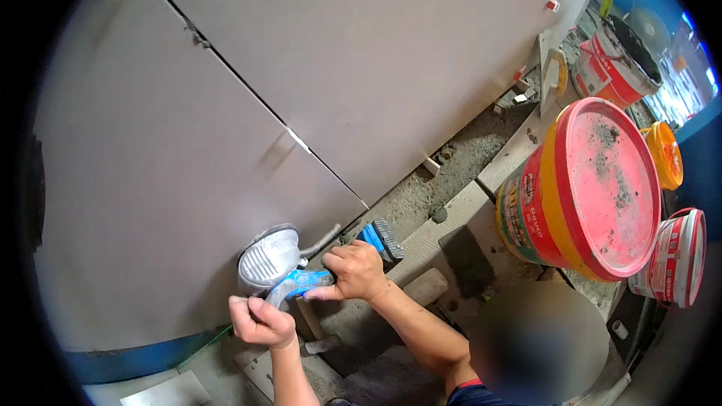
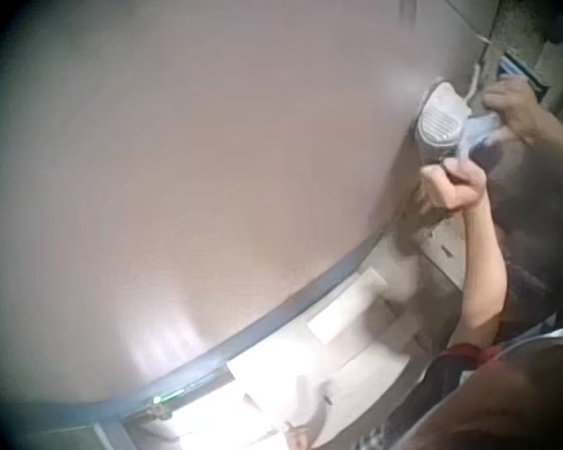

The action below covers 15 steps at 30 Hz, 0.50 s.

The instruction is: The person uses an electric grinder to smooth the edges of large tiles on a wall, applies mortar to the wall with a trowel, and presses a tile onto the mortar-covered section of the wall.

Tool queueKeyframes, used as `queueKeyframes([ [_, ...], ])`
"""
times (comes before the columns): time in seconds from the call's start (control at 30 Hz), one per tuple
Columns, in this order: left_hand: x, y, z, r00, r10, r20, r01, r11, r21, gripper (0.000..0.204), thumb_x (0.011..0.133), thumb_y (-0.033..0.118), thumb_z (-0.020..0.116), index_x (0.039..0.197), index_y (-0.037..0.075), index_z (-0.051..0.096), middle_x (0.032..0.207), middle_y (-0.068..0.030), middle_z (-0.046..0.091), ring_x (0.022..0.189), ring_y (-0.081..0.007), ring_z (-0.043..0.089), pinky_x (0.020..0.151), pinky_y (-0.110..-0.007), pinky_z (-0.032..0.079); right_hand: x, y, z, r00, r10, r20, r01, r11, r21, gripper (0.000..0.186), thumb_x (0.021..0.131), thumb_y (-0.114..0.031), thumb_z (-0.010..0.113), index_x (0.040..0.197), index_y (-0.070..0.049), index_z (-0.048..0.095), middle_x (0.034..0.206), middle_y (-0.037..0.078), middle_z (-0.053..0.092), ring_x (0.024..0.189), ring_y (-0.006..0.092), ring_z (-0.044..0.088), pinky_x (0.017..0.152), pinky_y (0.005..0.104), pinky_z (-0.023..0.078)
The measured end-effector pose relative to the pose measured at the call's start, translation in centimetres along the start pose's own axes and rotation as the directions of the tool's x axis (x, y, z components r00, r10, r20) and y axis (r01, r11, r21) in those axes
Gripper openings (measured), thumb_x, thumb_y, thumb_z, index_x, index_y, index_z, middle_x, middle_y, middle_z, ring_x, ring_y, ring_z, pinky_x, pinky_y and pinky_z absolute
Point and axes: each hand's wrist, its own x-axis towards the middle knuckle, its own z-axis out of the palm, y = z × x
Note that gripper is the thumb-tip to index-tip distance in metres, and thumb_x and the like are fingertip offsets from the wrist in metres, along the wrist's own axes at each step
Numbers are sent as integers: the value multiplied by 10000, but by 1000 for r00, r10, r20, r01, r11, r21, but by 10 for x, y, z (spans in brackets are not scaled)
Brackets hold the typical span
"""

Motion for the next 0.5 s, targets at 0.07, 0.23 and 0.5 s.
queueKeyframes([
  [0.07,-3,-4,2,999,1,-35,-4,997,-71,265,870,123,456,663,21,325,582,-66,302,492,-201,328,462,-355,245,3,1,-2,999,-43,10,43,999,-16,693,636,-754,699,580,-103,467,540,30,436,448,229,477,481,330,396],
  [0.23,-7,-11,1,996,-78,-44,73,992,-103,279,875,124,446,666,42,282,581,-38,273,491,-168,289,460,-342,213,7,-3,-2,998,-48,28,49,998,-49,685,603,-748,710,589,-115,449,544,26,419,461,223,487,483,331,355],
  [0.5,4,-9,-9,992,-119,-43,113,988,-109,281,857,103,455,654,44,270,580,-28,266,498,-145,281,460,-328,204,15,-19,-5,998,-60,-1,60,996,-73,691,645,-735,713,542,-109,440,510,21,415,438,209,498,482,319,384],
])
